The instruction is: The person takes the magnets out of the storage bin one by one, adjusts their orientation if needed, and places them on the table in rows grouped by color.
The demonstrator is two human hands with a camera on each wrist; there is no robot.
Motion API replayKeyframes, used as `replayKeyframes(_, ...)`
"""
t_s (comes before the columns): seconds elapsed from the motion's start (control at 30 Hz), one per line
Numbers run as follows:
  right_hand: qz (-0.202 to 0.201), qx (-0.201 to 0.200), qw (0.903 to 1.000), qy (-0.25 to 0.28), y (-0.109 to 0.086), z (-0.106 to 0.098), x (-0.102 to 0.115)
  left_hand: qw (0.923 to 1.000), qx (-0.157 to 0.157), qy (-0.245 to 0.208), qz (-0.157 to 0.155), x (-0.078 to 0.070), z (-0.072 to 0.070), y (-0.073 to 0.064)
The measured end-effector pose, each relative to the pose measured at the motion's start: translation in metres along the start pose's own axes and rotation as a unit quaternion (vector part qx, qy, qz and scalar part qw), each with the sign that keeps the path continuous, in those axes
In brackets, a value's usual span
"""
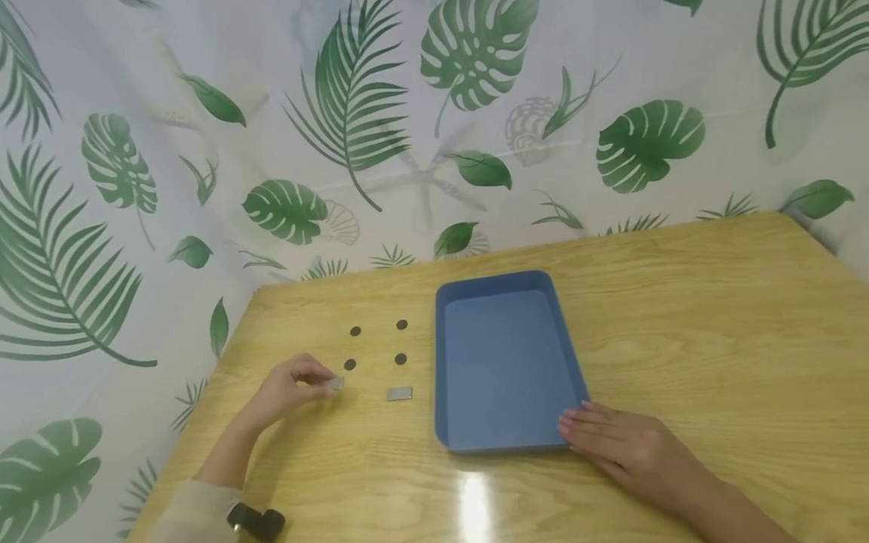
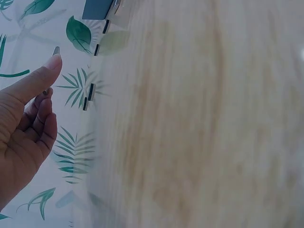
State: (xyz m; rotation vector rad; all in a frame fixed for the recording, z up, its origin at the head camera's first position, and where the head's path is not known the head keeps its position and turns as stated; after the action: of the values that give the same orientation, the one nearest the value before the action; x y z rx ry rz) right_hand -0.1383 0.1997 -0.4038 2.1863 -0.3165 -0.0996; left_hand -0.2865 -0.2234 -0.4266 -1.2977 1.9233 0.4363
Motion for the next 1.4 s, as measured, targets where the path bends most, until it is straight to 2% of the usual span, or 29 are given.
replayKeyframes(0.43,-0.004,-0.004,0.9998,-0.017,0.0,-0.002,0.002,0.9997,0.006,0.013,-0.019,0.009,0.006,0.002)
replayKeyframes(0.7,-0.005,-0.01,0.9999,-0.009,0.003,-0.004,0.003,0.9997,0.021,-0.002,-0.015,0.021,0.017,0.009)
replayKeyframes(0.9,-0.005,-0.007,0.9999,-0.009,0.003,-0.003,0.003,0.9994,0.005,-0.03,-0.015,0.033,0.019,0.01)
replayKeyframes(1.23,-0.011,-0.005,0.9999,-0.006,0.002,0.0,0.002,0.9985,-0.017,-0.04,-0.034,0.04,0.018,0.006)
replayKeyframes(1.4,-0.009,-0.003,0.9999,-0.006,0.001,0.002,0.002,0.9978,-0.02,-0.055,-0.03,0.041,0.019,0.003)
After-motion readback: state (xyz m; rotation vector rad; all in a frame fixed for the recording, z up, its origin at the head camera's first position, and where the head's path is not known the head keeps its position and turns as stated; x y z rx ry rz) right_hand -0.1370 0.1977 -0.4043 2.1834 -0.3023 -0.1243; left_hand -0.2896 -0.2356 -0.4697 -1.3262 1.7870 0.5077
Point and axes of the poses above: each hand's wrist, its own y-axis towards the middle knuckle, its own z-axis out of the palm, x = y × z, the point moved 6 cm from there along y, towards the middle knuckle, and after that the axes turned 8 degrees about x, right-handed, at the moved point
